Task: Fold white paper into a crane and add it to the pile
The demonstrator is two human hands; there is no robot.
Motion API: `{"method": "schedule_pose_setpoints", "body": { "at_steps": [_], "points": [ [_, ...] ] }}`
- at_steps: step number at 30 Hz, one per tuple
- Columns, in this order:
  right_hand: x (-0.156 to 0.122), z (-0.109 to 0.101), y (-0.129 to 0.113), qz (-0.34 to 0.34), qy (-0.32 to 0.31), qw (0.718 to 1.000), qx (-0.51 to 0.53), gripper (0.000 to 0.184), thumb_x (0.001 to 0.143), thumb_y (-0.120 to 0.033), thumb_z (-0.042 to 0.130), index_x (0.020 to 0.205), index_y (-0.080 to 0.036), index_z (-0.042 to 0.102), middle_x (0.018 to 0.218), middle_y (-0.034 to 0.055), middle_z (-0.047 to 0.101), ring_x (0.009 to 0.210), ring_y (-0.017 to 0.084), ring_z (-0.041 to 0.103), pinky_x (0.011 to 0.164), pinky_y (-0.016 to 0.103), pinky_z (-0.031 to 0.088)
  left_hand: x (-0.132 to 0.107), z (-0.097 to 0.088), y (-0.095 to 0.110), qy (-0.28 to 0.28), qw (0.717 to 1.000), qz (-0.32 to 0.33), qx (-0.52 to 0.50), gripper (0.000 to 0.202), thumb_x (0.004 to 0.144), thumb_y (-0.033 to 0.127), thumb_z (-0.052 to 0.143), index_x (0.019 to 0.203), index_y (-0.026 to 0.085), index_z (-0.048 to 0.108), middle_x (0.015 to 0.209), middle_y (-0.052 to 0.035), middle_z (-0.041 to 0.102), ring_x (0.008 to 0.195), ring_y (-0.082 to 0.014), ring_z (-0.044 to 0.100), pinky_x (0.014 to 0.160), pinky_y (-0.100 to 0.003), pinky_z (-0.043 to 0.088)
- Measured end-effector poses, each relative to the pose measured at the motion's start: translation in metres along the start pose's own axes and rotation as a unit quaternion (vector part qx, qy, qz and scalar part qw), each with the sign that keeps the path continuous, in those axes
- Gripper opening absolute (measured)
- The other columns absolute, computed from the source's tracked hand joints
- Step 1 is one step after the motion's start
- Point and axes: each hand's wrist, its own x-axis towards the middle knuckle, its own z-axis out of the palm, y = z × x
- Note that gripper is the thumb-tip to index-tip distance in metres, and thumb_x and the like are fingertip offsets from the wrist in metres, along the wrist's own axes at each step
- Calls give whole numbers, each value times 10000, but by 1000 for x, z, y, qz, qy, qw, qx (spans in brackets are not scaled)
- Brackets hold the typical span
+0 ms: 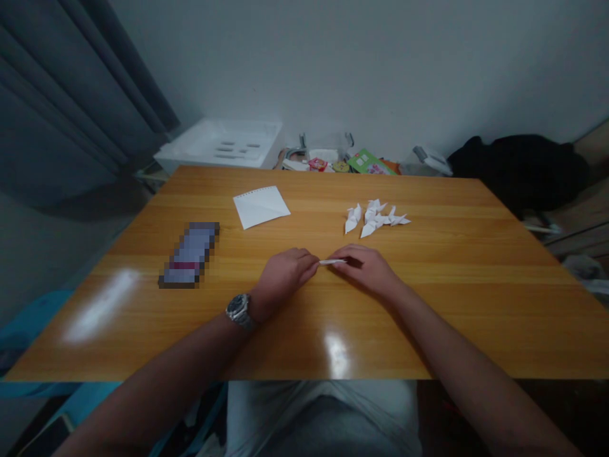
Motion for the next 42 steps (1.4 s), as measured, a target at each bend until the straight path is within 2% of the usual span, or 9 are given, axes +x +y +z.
{"method": "schedule_pose_setpoints", "body": {
  "at_steps": [2,4,10,16,21,24,28,34,42],
  "points": [
    [1,2,0,69,44,992,98,234,882,-391,730,1022,-204,737,1021,76,769,912,220,710,840,369,551,0,1,0,26,997,-48,-59,207,1009,313,551,992,193,719,940,-40,729,845,-173,659,706,-267,464],
    [1,6,-1,119,62,971,200,315,812,-423,789,1015,-195,711,982,69,769,877,220,715,814,369,565,1,2,2,53,987,-88,-120,175,981,303,597,960,187,726,907,-27,738,794,-157,665,684,-254,465],
    [3,10,-8,170,96,933,303,347,735,-433,845,935,-196,689,915,43,756,841,196,706,816,353,568,1,2,9,86,967,-110,-215,174,946,308,633,891,172,726,837,-24,736,733,-143,664,668,-238,485],
    [2,10,-12,165,89,938,293,318,748,-435,832,901,-196,688,858,32,739,793,183,691,770,329,557,-1,6,11,63,954,-109,-273,141,926,285,627,934,169,708,854,-35,726,739,-142,668,660,-232,511],
    [1,11,-16,149,74,951,259,304,765,-440,817,907,-202,691,820,21,713,749,171,662,715,309,539,0,9,12,43,929,-126,-346,246,925,421,662,949,181,709,875,-27,735,737,-139,676,655,-223,528],
    [2,14,-18,162,97,938,291,353,728,-447,844,928,-215,670,823,12,708,752,172,669,714,311,548,1,9,12,45,916,-138,-375,279,924,450,661,924,175,707,855,-28,738,728,-142,678,639,-216,530],
    [3,15,-22,185,100,920,331,345,711,-457,855,856,-200,675,789,12,710,730,164,662,714,313,556,2,11,12,69,914,-146,-372,280,905,449,681,891,171,702,845,-31,734,709,-136,670,609,-204,522],
    [3,16,-25,183,90,921,332,343,704,-466,862,829,-186,709,718,9,689,644,144,614,615,288,528,1,17,14,40,896,-160,-413,263,902,434,669,917,171,669,814,-21,724,667,-131,665,580,-205,520],
    [1,18,-27,177,83,924,329,335,726,-482,849,839,-194,720,710,6,680,648,148,619,640,308,556,2,12,15,38,892,-155,-423,348,909,515,660,896,168,688,834,-43,736,744,-156,679,623,-220,520]
  ]
}}
